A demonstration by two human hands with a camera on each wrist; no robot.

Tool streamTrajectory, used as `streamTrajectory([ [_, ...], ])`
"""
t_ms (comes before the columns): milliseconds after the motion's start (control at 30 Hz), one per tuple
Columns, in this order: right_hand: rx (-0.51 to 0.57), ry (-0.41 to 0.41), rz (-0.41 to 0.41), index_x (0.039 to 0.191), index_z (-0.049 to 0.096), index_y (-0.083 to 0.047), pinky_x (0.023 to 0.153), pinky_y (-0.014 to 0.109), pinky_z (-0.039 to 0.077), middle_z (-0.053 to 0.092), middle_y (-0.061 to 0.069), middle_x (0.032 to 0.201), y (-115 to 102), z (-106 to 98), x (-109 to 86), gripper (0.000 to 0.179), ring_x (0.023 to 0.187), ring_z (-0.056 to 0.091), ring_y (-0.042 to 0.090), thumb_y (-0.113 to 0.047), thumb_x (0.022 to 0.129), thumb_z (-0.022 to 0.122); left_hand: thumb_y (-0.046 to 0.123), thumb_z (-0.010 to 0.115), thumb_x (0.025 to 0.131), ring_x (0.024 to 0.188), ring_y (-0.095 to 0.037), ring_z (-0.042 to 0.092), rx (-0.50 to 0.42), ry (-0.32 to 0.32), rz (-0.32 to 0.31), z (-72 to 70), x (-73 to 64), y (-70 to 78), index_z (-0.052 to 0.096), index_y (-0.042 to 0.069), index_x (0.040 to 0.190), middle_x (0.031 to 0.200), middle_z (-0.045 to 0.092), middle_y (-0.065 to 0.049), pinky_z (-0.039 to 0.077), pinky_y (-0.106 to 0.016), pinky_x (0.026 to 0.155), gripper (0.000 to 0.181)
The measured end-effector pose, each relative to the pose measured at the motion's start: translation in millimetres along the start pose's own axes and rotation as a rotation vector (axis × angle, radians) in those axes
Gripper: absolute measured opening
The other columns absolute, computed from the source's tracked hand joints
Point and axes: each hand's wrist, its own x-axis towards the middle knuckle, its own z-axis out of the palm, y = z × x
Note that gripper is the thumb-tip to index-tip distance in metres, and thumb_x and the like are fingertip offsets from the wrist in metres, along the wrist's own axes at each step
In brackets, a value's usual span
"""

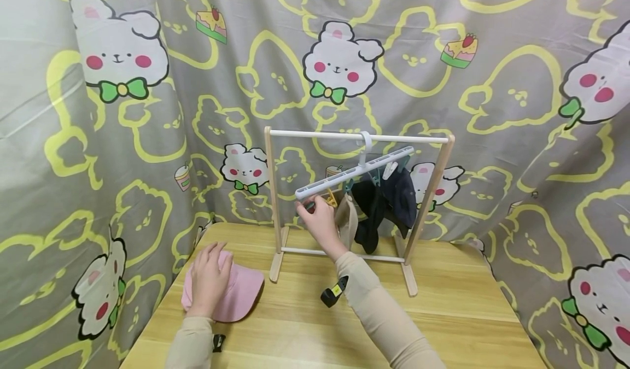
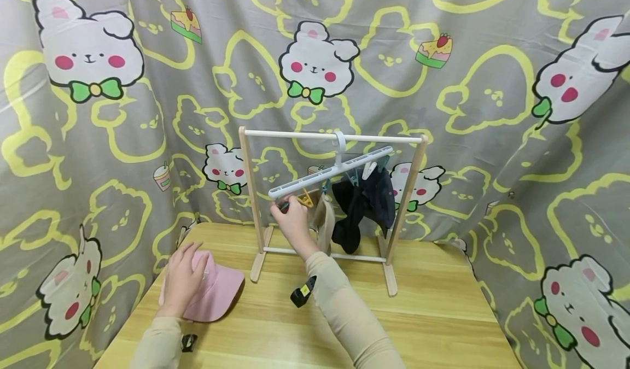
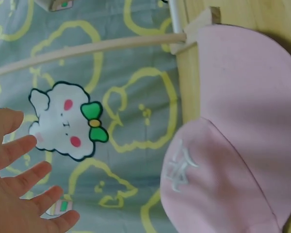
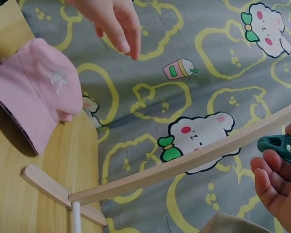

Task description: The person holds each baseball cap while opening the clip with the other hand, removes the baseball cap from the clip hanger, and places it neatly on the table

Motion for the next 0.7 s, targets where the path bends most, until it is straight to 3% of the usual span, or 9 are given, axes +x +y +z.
streamTrajectory([
  [333,0.040,-0.006,0.031,0.090,0.064,-0.009,0.048,0.021,0.045,0.069,0.012,0.067,-2.6,0.7,-0.4,0.024,0.050,0.060,0.007,-0.033,0.088,0.068,0.019,0.062,0.094,0.128,-0.044,0.043,-0.018,-0.021,0.013,3.9,5.1,11.9,0.060,0.002,0.126,0.134,0.053,-0.024,0.032,-0.064,0.105,0.037],
  [700,0.050,-0.025,0.041,0.088,0.064,-0.010,0.050,0.022,0.046,0.067,0.002,0.062,-2.8,1.7,-1.8,0.027,0.050,0.059,0.008,-0.037,0.090,0.066,0.022,0.063,0.093,0.126,-0.043,0.045,-0.019,-0.024,0.027,8.1,5.6,13.6,0.061,0.004,0.126,0.133,0.054,-0.022,0.033,-0.063,0.105,0.037],
])
